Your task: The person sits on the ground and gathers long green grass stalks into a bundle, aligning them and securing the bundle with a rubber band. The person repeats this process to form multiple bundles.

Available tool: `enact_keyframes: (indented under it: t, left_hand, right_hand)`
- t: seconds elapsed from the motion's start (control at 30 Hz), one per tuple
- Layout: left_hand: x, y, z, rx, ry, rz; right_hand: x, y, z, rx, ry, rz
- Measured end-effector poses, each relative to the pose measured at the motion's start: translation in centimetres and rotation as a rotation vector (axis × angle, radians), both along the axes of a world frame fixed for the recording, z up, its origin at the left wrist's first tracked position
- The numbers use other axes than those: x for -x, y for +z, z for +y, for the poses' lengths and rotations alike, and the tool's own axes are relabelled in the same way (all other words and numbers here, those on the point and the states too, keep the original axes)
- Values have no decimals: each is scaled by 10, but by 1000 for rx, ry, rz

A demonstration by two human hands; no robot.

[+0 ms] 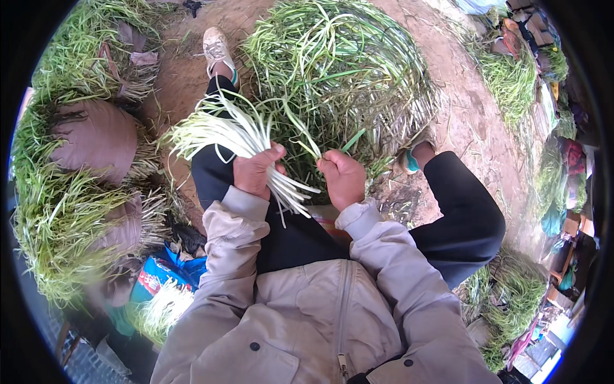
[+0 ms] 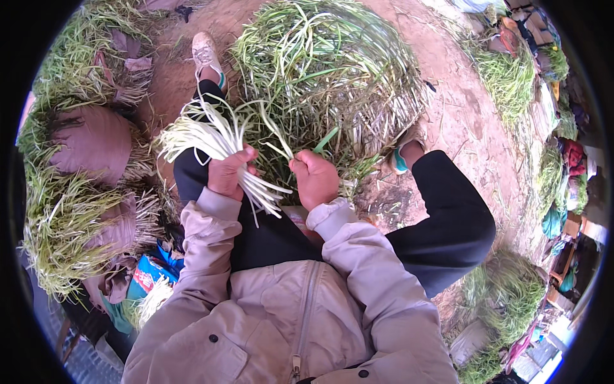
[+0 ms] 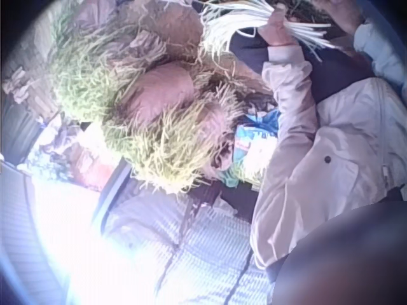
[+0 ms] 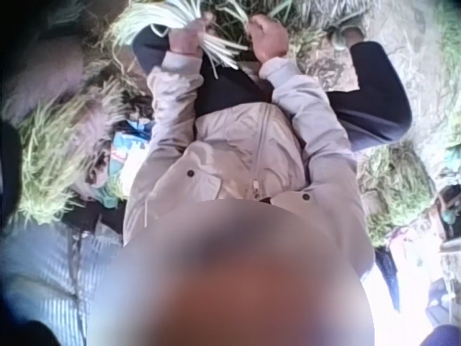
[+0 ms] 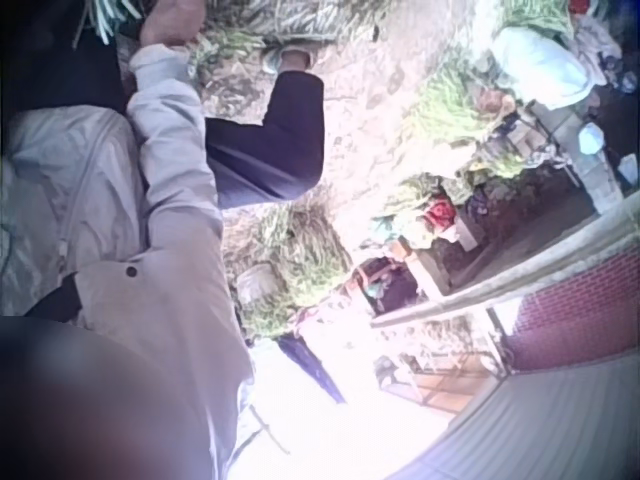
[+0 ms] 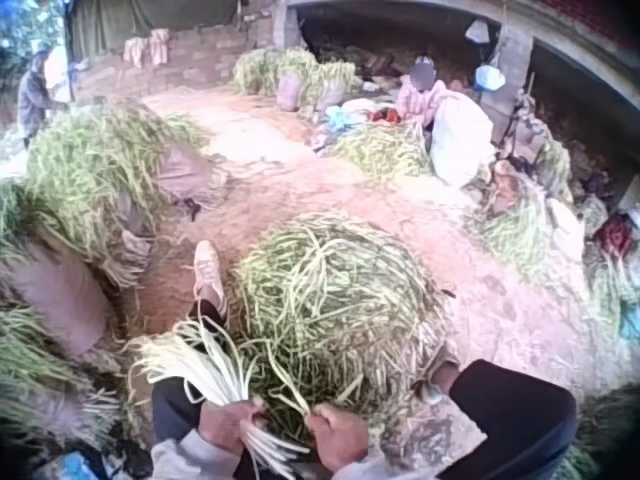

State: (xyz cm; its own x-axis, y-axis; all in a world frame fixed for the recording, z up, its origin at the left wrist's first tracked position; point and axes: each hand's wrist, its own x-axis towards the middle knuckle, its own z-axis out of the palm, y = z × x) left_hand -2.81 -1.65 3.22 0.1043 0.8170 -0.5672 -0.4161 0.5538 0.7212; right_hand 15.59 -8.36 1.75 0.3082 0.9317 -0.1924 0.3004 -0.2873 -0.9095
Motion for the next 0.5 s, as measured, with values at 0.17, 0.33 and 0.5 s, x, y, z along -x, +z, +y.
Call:
enact_keyframes:
  t: [0.17, 0.33, 0.5]
  left_hand:
    - [-12, -3, -9, -29, -56, 88]
    - [-5, -3, -7, -72, 14, 11]
    - [1, -1, -8, -38, 89, -64]
  right_hand:
    - [2, -8, 2, 0, 62, -116]
    - [-19, -38, -10, 248, 291, -611]
    - [-31, -51, -15, 295, 370, -688]
